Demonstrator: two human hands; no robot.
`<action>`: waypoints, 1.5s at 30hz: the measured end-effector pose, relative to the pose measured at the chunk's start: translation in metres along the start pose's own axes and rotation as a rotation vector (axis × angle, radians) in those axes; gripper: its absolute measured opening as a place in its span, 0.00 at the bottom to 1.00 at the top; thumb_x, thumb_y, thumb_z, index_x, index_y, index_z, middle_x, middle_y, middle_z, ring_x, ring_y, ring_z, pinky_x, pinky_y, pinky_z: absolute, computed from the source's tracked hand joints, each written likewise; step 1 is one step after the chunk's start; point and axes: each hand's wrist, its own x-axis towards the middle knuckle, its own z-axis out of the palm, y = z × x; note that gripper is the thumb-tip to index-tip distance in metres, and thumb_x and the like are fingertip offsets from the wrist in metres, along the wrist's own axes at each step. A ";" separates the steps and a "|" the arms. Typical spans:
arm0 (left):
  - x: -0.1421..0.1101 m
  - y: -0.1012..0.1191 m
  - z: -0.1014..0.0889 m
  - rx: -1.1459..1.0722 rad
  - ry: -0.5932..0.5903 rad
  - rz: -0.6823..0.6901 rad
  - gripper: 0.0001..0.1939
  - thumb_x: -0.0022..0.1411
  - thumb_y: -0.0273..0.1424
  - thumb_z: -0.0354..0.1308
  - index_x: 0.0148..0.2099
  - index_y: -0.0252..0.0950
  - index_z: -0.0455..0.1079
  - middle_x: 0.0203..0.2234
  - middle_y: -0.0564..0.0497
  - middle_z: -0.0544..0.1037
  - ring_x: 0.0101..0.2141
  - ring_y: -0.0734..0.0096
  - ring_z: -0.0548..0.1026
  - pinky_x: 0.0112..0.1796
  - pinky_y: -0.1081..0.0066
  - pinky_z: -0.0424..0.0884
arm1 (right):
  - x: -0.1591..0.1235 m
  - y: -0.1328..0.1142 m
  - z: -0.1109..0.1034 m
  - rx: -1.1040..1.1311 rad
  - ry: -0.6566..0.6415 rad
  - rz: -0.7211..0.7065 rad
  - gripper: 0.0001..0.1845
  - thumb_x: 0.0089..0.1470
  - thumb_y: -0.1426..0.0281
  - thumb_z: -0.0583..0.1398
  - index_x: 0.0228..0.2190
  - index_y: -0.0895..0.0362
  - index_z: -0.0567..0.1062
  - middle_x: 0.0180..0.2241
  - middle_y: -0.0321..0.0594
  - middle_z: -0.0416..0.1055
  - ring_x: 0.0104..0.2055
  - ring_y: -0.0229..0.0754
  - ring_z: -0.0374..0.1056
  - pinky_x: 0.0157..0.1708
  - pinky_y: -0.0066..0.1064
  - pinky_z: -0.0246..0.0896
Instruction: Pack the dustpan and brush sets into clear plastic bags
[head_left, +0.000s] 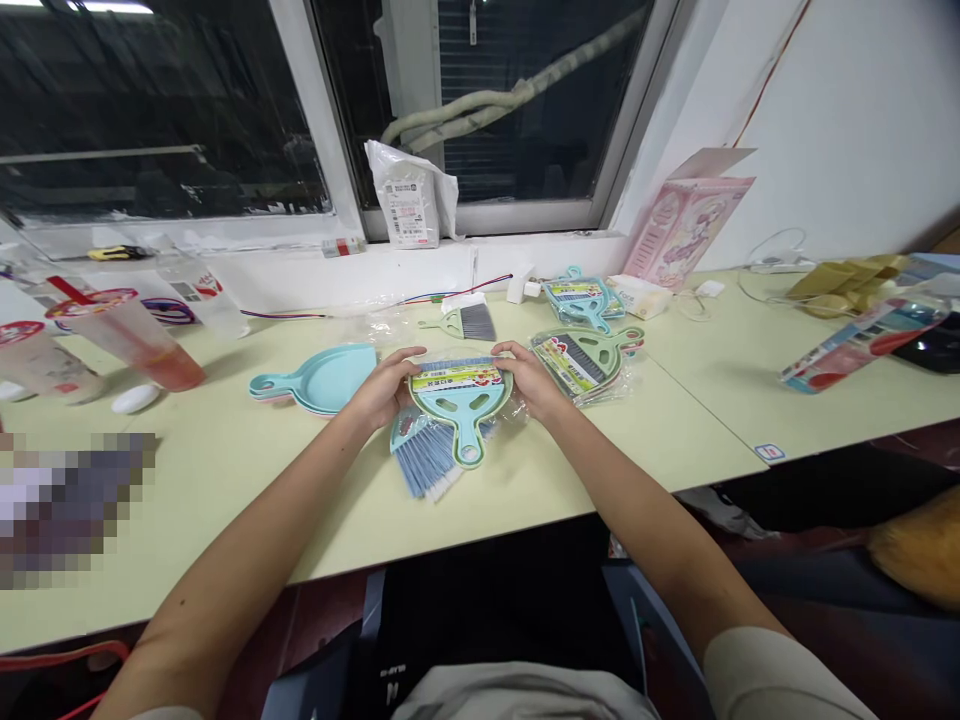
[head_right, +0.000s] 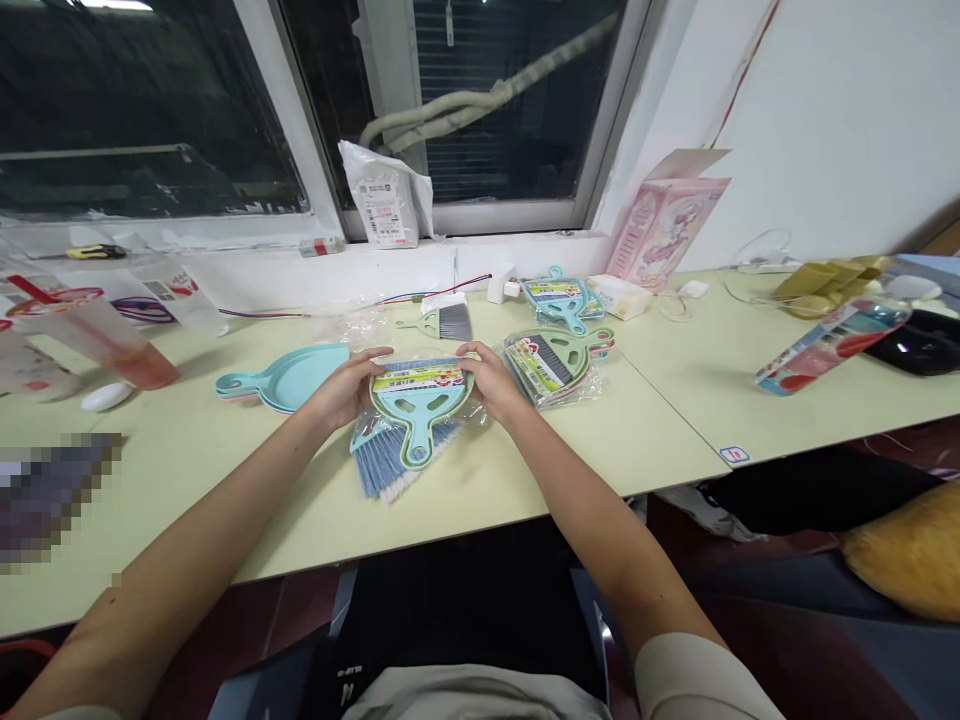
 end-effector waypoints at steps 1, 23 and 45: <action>0.000 0.000 -0.001 0.006 -0.006 0.004 0.27 0.48 0.24 0.66 0.52 0.40 0.73 0.30 0.53 0.77 0.26 0.69 0.77 0.23 0.72 0.75 | 0.000 0.001 0.000 0.002 -0.007 -0.004 0.17 0.38 0.67 0.67 0.35 0.51 0.72 0.22 0.29 0.71 0.22 0.39 0.68 0.21 0.28 0.62; 0.000 -0.008 0.010 -0.057 0.138 0.113 0.05 0.48 0.30 0.62 0.30 0.34 0.73 0.22 0.52 0.68 0.21 0.72 0.69 0.20 0.73 0.68 | 0.007 0.005 -0.002 0.030 0.060 -0.039 0.17 0.31 0.72 0.69 0.26 0.52 0.69 0.18 0.28 0.68 0.21 0.37 0.64 0.21 0.28 0.60; -0.007 -0.004 0.011 -0.024 -0.041 0.189 0.16 0.49 0.32 0.68 0.41 0.37 0.72 0.26 0.51 0.76 0.26 0.66 0.76 0.25 0.69 0.72 | 0.010 0.004 -0.005 0.121 0.096 -0.035 0.18 0.37 0.67 0.69 0.32 0.51 0.70 0.24 0.29 0.71 0.27 0.40 0.69 0.28 0.32 0.68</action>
